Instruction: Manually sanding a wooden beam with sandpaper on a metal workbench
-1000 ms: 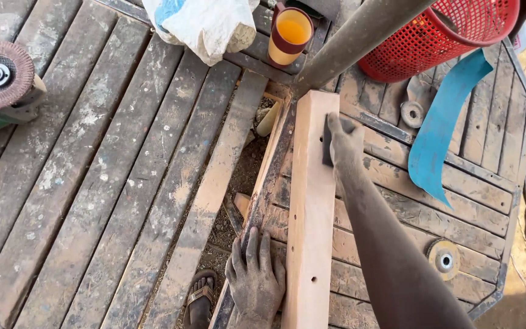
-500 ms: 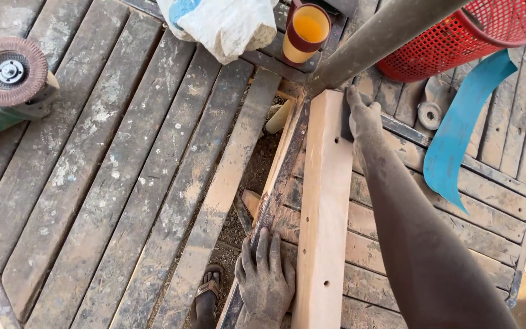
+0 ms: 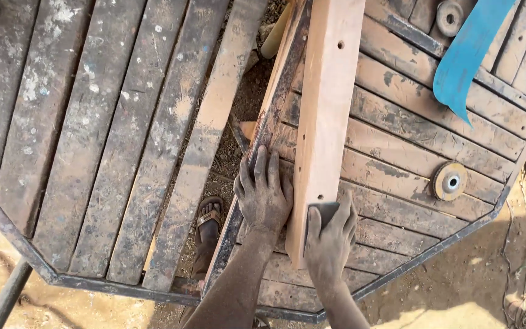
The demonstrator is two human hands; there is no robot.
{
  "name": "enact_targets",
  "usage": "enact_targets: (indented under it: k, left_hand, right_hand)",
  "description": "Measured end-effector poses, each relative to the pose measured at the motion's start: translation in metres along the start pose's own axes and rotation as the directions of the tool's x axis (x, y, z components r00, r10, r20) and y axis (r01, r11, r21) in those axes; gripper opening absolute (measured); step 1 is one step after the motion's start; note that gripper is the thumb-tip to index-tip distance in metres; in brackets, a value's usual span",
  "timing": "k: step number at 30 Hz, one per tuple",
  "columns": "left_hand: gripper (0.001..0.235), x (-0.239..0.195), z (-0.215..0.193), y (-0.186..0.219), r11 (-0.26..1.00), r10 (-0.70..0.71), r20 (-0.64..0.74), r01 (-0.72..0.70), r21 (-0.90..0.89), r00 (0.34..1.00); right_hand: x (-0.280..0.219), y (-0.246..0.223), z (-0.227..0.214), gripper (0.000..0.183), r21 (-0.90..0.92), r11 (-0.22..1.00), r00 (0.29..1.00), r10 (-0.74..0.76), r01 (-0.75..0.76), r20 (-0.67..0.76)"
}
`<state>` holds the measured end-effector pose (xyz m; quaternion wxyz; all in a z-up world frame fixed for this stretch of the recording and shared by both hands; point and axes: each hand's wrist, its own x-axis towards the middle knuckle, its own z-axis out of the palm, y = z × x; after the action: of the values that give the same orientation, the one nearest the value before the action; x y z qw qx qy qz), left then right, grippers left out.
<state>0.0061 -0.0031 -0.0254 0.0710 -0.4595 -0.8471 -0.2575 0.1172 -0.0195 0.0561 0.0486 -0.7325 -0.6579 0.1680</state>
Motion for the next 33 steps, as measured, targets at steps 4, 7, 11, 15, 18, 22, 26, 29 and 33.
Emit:
enact_targets:
  k: [4,7,11,15,18,22,26,29,33]
  left_hand:
    - [0.050,-0.005,0.003,0.002,0.999,-0.007,0.015,0.008,-0.031,1.000]
    - [0.047,0.000,0.001,0.002,1.000,-0.001,0.002,0.001,-0.008,1.000]
    - [0.048,0.012,0.013,-0.001,1.000,0.016,-0.033,-0.016,0.003,0.999]
    - [0.040,-0.019,-0.010,-0.001,0.999,-0.020,0.016,0.019,0.048,1.000]
    - [0.043,-0.002,0.008,0.000,1.000,0.009,-0.045,-0.008,0.016,0.999]
    - [0.052,-0.001,0.014,-0.005,0.999,0.028,-0.021,-0.027,0.016,0.999]
    - [0.047,-0.001,0.003,-0.001,0.999,0.035,-0.027,-0.034,0.001,0.999]
    - [0.048,-0.004,0.013,-0.001,0.999,0.043,-0.045,-0.043,0.002,0.998]
    - [0.049,-0.016,0.003,-0.014,0.999,0.047,-0.034,-0.046,0.012,0.998]
  right_hand:
    - [-0.010,0.010,0.008,0.079,-0.171,0.969,0.966,-0.205,0.178,-0.156]
    - [0.072,-0.026,0.011,0.074,-0.138,0.968,0.961,-0.232,0.212,-0.153]
    - [0.174,-0.066,0.030,0.070,-0.185,0.946,0.920,-0.305,0.265,-0.244]
    - [0.121,-0.044,0.020,0.069,-0.252,0.930,0.946,-0.303,0.266,-0.118]
    - [0.051,-0.026,0.002,0.070,-0.209,0.938,0.941,-0.308,0.276,-0.139]
    - [-0.026,0.031,0.014,0.072,-0.248,0.947,0.964,-0.240,0.207,-0.112]
    - [0.025,0.001,0.013,0.068,-0.244,0.943,0.948,-0.270,0.225,-0.169]
    - [0.076,-0.011,0.019,0.057,-0.176,0.955,0.928,-0.279,0.240,-0.246]
    - [0.001,0.003,0.006,0.061,-0.252,0.919,0.914,-0.356,0.304,-0.195]
